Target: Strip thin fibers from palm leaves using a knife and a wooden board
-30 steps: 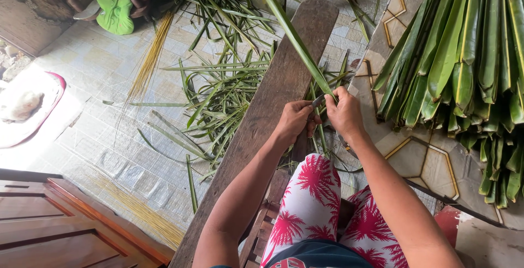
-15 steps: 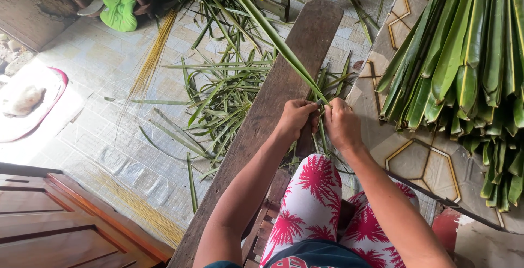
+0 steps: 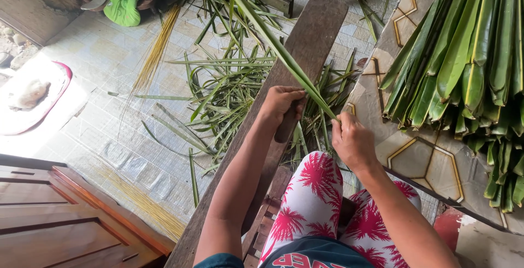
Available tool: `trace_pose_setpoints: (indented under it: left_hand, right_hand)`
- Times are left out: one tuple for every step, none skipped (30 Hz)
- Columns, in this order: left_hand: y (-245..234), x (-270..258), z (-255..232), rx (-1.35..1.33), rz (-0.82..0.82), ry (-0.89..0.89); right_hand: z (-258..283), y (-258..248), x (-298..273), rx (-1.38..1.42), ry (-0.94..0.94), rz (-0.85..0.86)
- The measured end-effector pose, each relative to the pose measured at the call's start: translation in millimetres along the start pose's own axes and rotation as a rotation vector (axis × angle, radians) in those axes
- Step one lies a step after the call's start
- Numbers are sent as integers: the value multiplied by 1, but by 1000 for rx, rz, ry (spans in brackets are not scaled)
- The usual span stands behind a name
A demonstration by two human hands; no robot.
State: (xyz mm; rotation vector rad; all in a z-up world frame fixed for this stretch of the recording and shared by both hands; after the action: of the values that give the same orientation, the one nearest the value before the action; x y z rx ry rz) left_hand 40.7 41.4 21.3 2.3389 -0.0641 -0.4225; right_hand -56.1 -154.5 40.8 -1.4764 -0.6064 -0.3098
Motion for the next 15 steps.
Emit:
trace_pose_setpoints:
  left_hand:
    - [-5, 2, -6, 8, -38, 20]
    - [-10, 3, -13, 16, -75, 40]
    - [-17, 6, -19, 14, -75, 39]
    - [-26, 9, -25, 8, -117, 63]
    - [-35, 11, -32, 1, -159, 88]
    - [-40, 15, -34, -1, -160, 88]
    - [-46, 18, -37, -17, -170, 104]
    - [-52, 20, -40, -33, -180, 120]
    - [-53, 19, -41, -34, -184, 123]
    - [-53, 18, -42, -43, -180, 115]
    - [-53, 17, -44, -52, -175, 108]
    - [-55, 15, -46, -53, -178, 111]
    - [-58, 15, -49, -68, -203, 120]
    - [-61, 14, -51, -83, -229, 129]
    - [-67, 13, -57, -85, -230, 132]
  right_hand:
    - [0, -5, -2, -25, -26, -5]
    - [0, -10, -5, -49, -52, -10]
    - [-1, -19, -7, -50, -53, -9]
    - [-1, -27, -10, -25, -74, 18]
    - [-2, -35, -13, 1, -97, 46]
    - [-5, -38, -18, 1, -98, 47]
    - [-7, -41, -23, -77, -140, 34]
    - [-9, -44, -29, -155, -181, 21]
    - [-10, -51, -31, -152, -186, 21]
    - [-11, -58, -34, -149, -194, 38]
    - [-13, -65, -36, -147, -201, 54]
    - [-18, -69, -42, -144, -204, 53]
    - [-24, -72, -48, -139, -199, 64]
    - [-29, -76, -54, -135, -194, 75]
    - [-29, -95, -52, -134, -198, 74]
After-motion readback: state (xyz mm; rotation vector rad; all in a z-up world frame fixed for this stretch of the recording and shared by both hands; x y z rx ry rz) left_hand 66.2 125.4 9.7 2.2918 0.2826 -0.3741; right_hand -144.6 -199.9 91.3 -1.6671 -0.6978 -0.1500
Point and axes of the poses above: each hand's wrist, its own x-axis towards the middle knuckle, its own y-axis out of the palm, z = x × y, the point moved 3 cm from there along x, towards the middle knuckle, and after that the axes turned 12 degrees about -x, right-handed, at the moved point
